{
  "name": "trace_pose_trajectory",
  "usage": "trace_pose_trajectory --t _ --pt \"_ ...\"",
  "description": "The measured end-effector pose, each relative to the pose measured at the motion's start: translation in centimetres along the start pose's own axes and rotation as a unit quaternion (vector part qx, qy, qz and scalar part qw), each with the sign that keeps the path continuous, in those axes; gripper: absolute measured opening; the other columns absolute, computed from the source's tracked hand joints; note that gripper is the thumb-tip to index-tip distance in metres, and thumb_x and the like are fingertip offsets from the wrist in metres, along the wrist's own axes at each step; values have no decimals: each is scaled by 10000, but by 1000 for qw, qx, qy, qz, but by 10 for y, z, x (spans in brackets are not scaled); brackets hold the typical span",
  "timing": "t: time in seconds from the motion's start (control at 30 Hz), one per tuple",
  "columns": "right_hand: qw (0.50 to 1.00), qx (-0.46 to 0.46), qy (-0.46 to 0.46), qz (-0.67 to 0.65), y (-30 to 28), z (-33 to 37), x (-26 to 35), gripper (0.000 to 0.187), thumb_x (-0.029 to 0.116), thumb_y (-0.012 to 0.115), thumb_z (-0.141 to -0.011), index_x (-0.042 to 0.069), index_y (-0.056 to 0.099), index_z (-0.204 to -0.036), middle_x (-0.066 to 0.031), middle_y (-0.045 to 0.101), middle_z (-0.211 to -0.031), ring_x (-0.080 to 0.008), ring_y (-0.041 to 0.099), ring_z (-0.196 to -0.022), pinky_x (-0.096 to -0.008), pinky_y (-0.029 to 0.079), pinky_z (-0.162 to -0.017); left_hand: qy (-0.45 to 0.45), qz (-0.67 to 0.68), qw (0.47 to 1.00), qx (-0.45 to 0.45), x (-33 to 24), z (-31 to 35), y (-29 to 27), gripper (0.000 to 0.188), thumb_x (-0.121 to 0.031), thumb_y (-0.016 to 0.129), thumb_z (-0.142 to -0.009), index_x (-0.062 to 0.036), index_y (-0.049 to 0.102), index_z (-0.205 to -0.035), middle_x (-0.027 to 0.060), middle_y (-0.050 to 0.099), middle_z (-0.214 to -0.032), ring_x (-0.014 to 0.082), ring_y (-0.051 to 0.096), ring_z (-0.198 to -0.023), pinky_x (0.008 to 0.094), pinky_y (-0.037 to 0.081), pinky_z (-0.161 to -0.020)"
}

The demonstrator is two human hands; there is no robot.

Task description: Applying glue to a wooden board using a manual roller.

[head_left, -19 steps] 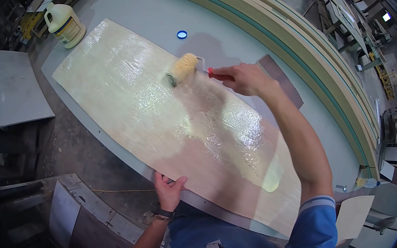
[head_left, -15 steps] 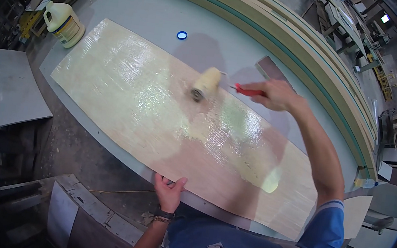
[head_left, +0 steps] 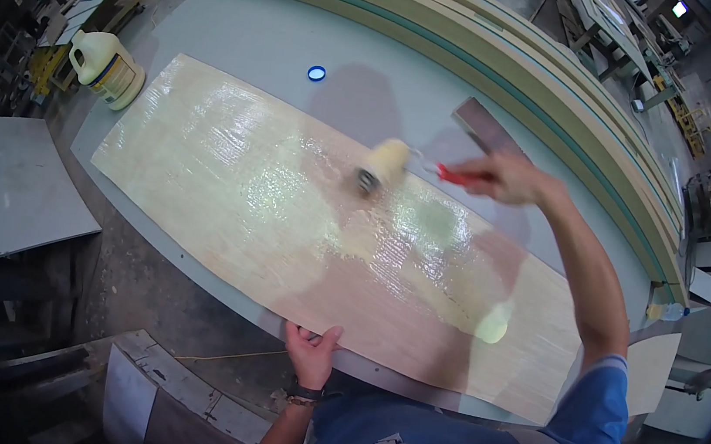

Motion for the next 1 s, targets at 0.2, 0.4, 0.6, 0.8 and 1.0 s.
trace_pose_trajectory --t 0.2,0.4,0.6,0.8,1.0 --pt "978 -26 65 197 25 43 46 465 254 598 -934 392 555 -1376 -87 702 -867 -290 672 -796 -429 511 -689 14 -31 999 5 -5 2 1 724 92 743 -801 -21 330 -1385 185 612 -1168 254 687 -938 331 637 -639" --pt "978 -43 36 202 31 -58 98 482 180 498 -965 388 534 -1398 -122 685 -857 -332 664 -793 -457 505 -682 14 -47 999 1 1 -4 3 710 100 743 -794 -23 345 -1369 177 625 -1142 252 689 -926 332 637 -640" --pt "975 -30 53 215 66 99 65 486 208 561 -952 356 522 -1413 -96 600 -657 -307 625 -618 -432 469 -533 32 -35 999 -10 -1 -1 -1 666 96 752 -786 -11 379 -1326 176 630 -1128 243 691 -919 326 633 -637" --pt "976 -58 40 206 69 54 82 500 207 560 -943 350 512 -1420 -119 608 -684 -321 616 -611 -451 473 -551 51 -43 998 -6 1 -2 0 650 96 756 -785 -5 388 -1311 176 627 -1131 240 687 -927 324 630 -645" --pt "980 -70 14 188 86 -12 99 562 226 550 -953 366 423 -1483 -116 634 -725 -316 621 -620 -455 475 -566 54 -34 998 2 7 -6 1 615 77 762 -789 -26 433 -1298 142 638 -1116 217 689 -902 306 627 -625"
Point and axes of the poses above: each hand's wrist, its own z-axis away from the middle knuckle, its own y-axis out of the palm, x = y × z, the point moved 1 cm from there along -z, towards the middle knuckle
